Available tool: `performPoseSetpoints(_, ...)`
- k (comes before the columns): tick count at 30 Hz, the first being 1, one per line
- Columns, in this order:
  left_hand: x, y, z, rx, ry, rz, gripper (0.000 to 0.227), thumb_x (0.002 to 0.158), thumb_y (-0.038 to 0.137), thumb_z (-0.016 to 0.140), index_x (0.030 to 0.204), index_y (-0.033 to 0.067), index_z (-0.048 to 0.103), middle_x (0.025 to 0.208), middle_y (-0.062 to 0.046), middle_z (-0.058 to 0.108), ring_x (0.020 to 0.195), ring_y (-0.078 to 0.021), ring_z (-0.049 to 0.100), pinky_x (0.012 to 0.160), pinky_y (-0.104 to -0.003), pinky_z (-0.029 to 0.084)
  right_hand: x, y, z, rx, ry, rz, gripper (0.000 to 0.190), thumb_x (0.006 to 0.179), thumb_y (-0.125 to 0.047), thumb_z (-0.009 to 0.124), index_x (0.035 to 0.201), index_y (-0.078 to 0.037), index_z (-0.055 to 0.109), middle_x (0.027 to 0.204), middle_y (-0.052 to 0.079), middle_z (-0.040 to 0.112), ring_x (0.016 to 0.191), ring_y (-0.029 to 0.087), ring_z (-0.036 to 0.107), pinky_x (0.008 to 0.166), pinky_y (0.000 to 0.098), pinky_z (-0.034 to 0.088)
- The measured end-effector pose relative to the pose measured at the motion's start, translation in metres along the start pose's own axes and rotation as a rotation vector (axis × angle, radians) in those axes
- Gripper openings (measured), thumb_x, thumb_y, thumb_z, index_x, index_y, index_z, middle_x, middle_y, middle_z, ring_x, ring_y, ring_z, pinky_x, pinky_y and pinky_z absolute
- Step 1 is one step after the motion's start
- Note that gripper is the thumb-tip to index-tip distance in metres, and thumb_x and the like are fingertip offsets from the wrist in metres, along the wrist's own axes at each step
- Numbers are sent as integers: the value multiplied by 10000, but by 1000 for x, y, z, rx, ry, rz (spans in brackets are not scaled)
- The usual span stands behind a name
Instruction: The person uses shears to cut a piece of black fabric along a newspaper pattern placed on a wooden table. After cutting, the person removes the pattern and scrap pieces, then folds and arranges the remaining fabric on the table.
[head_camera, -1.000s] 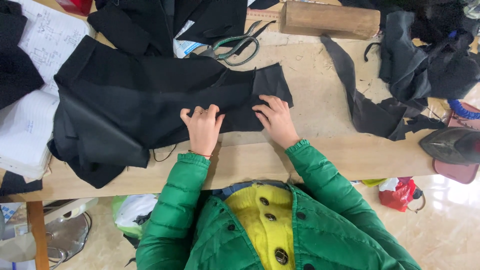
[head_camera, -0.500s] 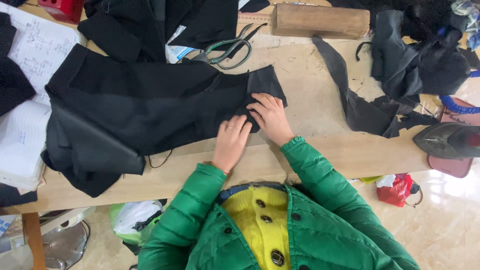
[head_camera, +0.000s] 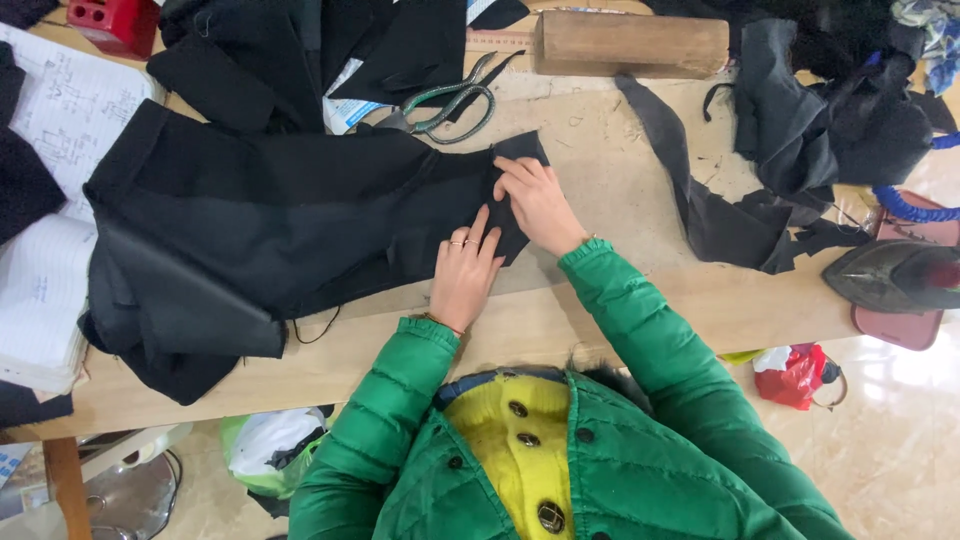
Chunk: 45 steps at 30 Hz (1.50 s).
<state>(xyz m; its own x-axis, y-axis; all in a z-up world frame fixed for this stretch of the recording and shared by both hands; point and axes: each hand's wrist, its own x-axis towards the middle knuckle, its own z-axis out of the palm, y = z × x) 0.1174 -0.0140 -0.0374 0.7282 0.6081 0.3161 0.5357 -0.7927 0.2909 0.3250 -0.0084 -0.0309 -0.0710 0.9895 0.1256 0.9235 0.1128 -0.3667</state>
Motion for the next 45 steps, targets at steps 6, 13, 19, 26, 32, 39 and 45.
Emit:
performPoseSetpoints(6,-1,-2,3,30,-59,-6,412,1020,323,611,1364,102,563,1587,-169,427,1139,-266,533,823,-366,441,4,21,-18,71,50,71,244,992,55,519,968,-178,587,1407,38,580,1305,246,494,914,373,404)
performPoseSetpoints(13,1,-1,3,55,-91,-18,446,1016,342,622,1407,145,541,1573,-135,466,1127,-244,521,828,-376,433,-46,26,-46,191,306,398,312,1021,78,459,1218,-107,615,1428,177,574,1290,386,524,990,533,423)
performPoseSetpoints(19,-1,0,4,56,-71,-1,420,1033,359,603,1391,143,563,1594,-138,450,1123,-256,532,833,-390,450,-109,8,-32,183,294,558,285,1064,-22,479,1300,-138,588,1471,122,525,1354,358,453,1057,618,361)
performPoseSetpoints(26,-5,0,5,115,-67,7,398,1038,331,595,1406,184,566,1607,-96,429,1126,-231,530,856,-376,456,-112,-22,-15,35,117,272,462,1084,-294,522,1536,-215,471,1634,128,364,1502,324,324,1137,541,323)
performPoseSetpoints(32,-9,-4,8,94,-55,-19,485,1017,400,620,1466,234,537,1627,-48,405,1158,-235,504,896,-407,433,-96,-17,0,-249,-10,156,644,1066,-604,336,1622,-279,350,1712,113,228,1567,328,185,1196,594,180)
performPoseSetpoints(39,-13,-4,8,95,-51,-43,507,1015,432,603,1487,268,521,1644,-5,384,1173,-237,490,907,-421,425,-97,9,-5,-207,-33,300,702,1074,-641,266,1659,-254,265,1714,134,201,1570,329,150,1216,592,120)
performPoseSetpoints(45,-14,-3,12,68,-67,-62,485,1046,447,554,1500,280,514,1653,1,371,1190,-234,481,928,-432,410,-90,11,-3,-125,26,349,754,1069,-636,235,1657,-164,262,1716,168,183,1581,335,135,1229,568,128)
